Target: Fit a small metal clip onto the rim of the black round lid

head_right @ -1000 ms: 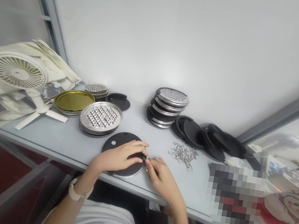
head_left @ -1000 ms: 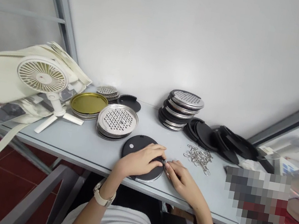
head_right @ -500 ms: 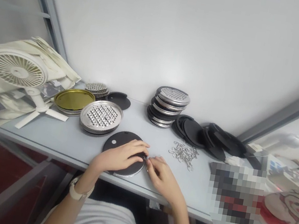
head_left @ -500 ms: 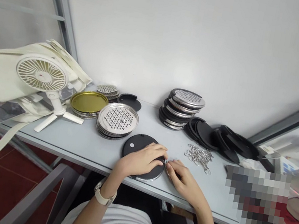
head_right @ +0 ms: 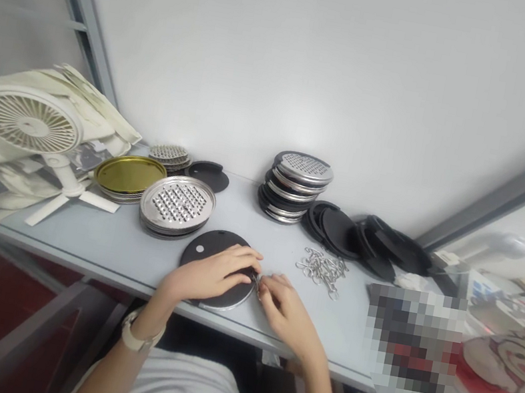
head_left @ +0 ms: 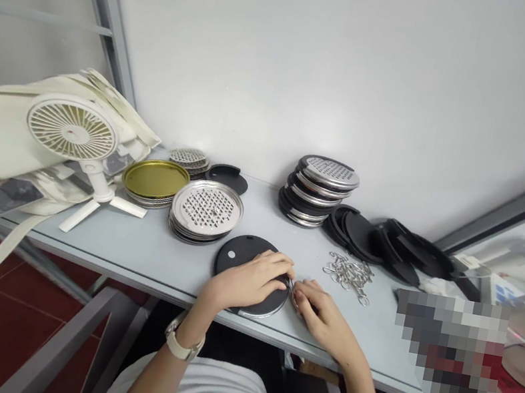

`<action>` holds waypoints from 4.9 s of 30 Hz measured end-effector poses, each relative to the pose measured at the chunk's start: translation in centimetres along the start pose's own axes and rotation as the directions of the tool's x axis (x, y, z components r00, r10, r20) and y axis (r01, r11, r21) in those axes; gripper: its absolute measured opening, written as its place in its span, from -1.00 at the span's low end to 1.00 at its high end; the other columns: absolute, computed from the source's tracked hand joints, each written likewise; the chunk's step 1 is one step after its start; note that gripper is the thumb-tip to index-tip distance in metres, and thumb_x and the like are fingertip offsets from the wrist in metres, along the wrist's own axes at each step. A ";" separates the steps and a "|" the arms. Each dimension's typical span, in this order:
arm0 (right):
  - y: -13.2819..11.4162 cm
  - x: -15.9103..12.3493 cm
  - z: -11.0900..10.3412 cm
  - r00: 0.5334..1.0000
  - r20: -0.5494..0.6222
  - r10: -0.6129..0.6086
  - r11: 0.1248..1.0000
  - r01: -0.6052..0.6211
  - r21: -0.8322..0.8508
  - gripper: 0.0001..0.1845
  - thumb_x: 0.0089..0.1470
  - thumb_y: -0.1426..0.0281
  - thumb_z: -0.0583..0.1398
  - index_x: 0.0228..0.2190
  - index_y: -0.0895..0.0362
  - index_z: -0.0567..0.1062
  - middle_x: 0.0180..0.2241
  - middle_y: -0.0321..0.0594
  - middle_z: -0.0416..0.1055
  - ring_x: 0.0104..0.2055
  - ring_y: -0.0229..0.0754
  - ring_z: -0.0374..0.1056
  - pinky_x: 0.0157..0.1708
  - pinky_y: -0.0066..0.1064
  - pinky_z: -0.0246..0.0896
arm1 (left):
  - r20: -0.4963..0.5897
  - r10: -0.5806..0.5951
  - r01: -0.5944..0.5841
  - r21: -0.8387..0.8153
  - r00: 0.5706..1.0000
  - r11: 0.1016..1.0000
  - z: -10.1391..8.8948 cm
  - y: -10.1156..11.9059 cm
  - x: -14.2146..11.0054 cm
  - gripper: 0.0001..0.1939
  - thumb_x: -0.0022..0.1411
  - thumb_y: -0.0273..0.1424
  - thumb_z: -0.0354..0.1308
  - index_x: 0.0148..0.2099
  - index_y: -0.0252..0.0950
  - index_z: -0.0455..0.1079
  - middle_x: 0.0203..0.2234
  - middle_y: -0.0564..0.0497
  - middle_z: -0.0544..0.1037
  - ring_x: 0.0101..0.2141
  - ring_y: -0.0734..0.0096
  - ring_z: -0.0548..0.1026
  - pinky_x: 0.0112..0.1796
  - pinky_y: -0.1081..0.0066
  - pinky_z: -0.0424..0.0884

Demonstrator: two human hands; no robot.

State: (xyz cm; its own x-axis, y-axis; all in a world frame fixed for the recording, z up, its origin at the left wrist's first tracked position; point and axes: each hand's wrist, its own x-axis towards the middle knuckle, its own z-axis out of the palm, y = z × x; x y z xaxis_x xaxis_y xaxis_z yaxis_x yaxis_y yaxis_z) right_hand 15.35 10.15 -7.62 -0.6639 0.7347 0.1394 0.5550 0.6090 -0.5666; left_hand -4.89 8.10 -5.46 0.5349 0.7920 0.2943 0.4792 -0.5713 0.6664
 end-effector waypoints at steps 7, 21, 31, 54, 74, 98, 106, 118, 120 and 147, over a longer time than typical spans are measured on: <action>-0.1 -0.1 0.1 1.000 -0.001 0.020 1.000 -0.020 0.016 -0.62 0.28 0.32 -0.10 -0.58 0.09 0.16 -0.57 -0.35 0.17 -0.42 -0.20 0.14 -0.30 -0.33 0.08 | 0.002 0.001 -0.001 0.027 1.000 1.000 0.2 -0.2 0.1 -0.80 0.32 -0.48 -0.06 -0.03 -0.22 0.26 0.00 -0.01 0.33 0.06 0.35 0.24 0.09 0.32 0.16; 0.0 0.0 0.1 1.000 -0.015 0.007 1.000 -0.007 0.008 -0.65 0.26 0.37 -0.07 -0.58 0.09 0.19 -0.57 -0.33 0.19 -0.42 -0.19 0.14 -0.29 -0.30 0.14 | 0.032 -0.022 0.022 -0.003 0.999 1.000 -0.1 0.1 0.1 -0.77 0.30 -0.51 -0.07 -0.02 -0.21 0.26 -0.11 0.01 0.41 -0.02 0.32 0.26 0.02 0.31 0.20; -0.2 -0.1 0.0 1.000 -0.005 0.017 1.000 -0.017 0.002 -0.66 0.26 0.36 -0.09 -0.55 0.09 0.21 -0.56 -0.34 0.20 -0.41 -0.19 0.17 -0.27 -0.31 0.12 | 0.021 -0.016 0.016 -0.004 1.000 1.000 0.0 0.0 0.1 -0.77 0.30 -0.49 -0.06 -0.02 -0.22 0.29 -0.11 0.00 0.42 -0.02 0.33 0.27 0.02 0.32 0.19; 0.0 -0.2 0.2 0.997 -0.065 0.032 0.999 -0.033 -0.017 -0.65 0.24 0.35 -0.07 -0.59 0.08 0.14 -0.61 -0.37 0.13 -0.47 -0.22 0.14 -0.37 -0.36 0.12 | 0.016 -0.022 0.023 -0.028 1.000 0.999 0.0 -0.1 -0.1 -0.76 0.30 -0.49 -0.06 -0.01 -0.22 0.28 -0.09 0.00 0.42 -0.01 0.34 0.27 0.05 0.31 0.18; -0.4 -0.1 0.1 0.999 -0.005 0.048 0.999 -0.048 0.020 -0.63 0.30 0.28 -0.12 -0.53 0.08 0.19 -0.51 -0.31 0.25 -0.38 -0.18 0.22 -0.28 -0.34 0.13 | -0.029 -0.033 0.031 -0.052 0.999 0.998 0.1 -0.5 -0.1 -0.78 0.28 -0.45 0.01 -0.02 -0.22 0.25 -0.09 0.01 0.39 0.01 0.35 0.24 0.05 0.35 0.18; -0.3 0.3 0.6 0.992 -0.067 0.104 0.995 -0.103 0.015 -0.65 0.28 0.28 -0.09 -0.51 0.09 0.25 -0.55 -0.33 0.25 -0.43 -0.18 0.20 -0.37 -0.40 0.07 | 0.002 -0.064 0.064 -0.061 0.998 0.996 0.1 -0.6 -0.1 -0.80 0.29 -0.43 -0.01 -0.03 -0.23 0.21 -0.12 -0.03 0.38 0.00 0.31 0.24 0.01 0.33 0.20; -0.5 0.3 0.5 0.988 -0.065 0.138 0.989 -0.134 0.064 -0.62 0.28 0.25 -0.10 -0.54 0.09 0.21 -0.57 -0.35 0.21 -0.44 -0.20 0.18 -0.36 -0.41 0.07 | -0.004 -0.056 0.056 -0.057 0.998 0.997 0.1 -0.5 -0.1 -0.75 0.29 -0.45 0.00 0.02 -0.23 0.22 -0.09 -0.03 0.39 0.02 0.32 0.24 0.03 0.33 0.19; -0.5 0.3 0.5 0.985 -0.088 0.151 0.986 -0.143 0.084 -0.61 0.28 0.25 -0.11 -0.56 0.09 0.18 -0.58 -0.36 0.20 -0.47 -0.22 0.16 -0.40 -0.42 0.05 | -0.028 -0.048 0.046 -0.059 0.998 0.997 0.3 -0.6 0.0 -0.74 0.29 -0.44 0.01 0.03 -0.23 0.25 -0.10 -0.02 0.41 0.02 0.34 0.25 0.04 0.34 0.20; -0.5 0.3 0.5 0.985 -0.088 0.150 0.986 -0.143 0.081 -0.60 0.28 0.24 -0.11 -0.56 0.09 0.17 -0.59 -0.36 0.19 -0.47 -0.22 0.16 -0.39 -0.41 0.05 | -0.025 -0.043 0.041 -0.053 0.999 0.998 0.3 -0.6 0.0 -0.74 0.29 -0.44 0.01 0.03 -0.22 0.25 -0.10 -0.02 0.42 0.01 0.34 0.26 0.04 0.34 0.20; -0.4 0.0 0.1 0.999 -0.031 0.044 0.998 -0.043 0.034 -0.61 0.26 0.25 -0.08 -0.58 0.10 0.20 -0.58 -0.35 0.21 -0.45 -0.21 0.17 -0.26 -0.33 0.15 | 0.016 -0.020 0.020 -0.014 1.000 1.000 0.0 -0.4 0.0 -0.77 0.31 -0.48 -0.06 -0.01 -0.24 0.27 -0.09 -0.02 0.42 0.01 0.33 0.24 0.03 0.34 0.19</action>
State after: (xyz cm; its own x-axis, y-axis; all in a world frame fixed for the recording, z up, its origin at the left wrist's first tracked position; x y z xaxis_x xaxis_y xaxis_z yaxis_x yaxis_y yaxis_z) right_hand 15.09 9.89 -7.52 -0.6227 0.7699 0.1397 0.5657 0.5663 -0.5994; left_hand -5.04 8.28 -5.74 0.5364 0.7996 0.2699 0.4801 -0.5522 0.6816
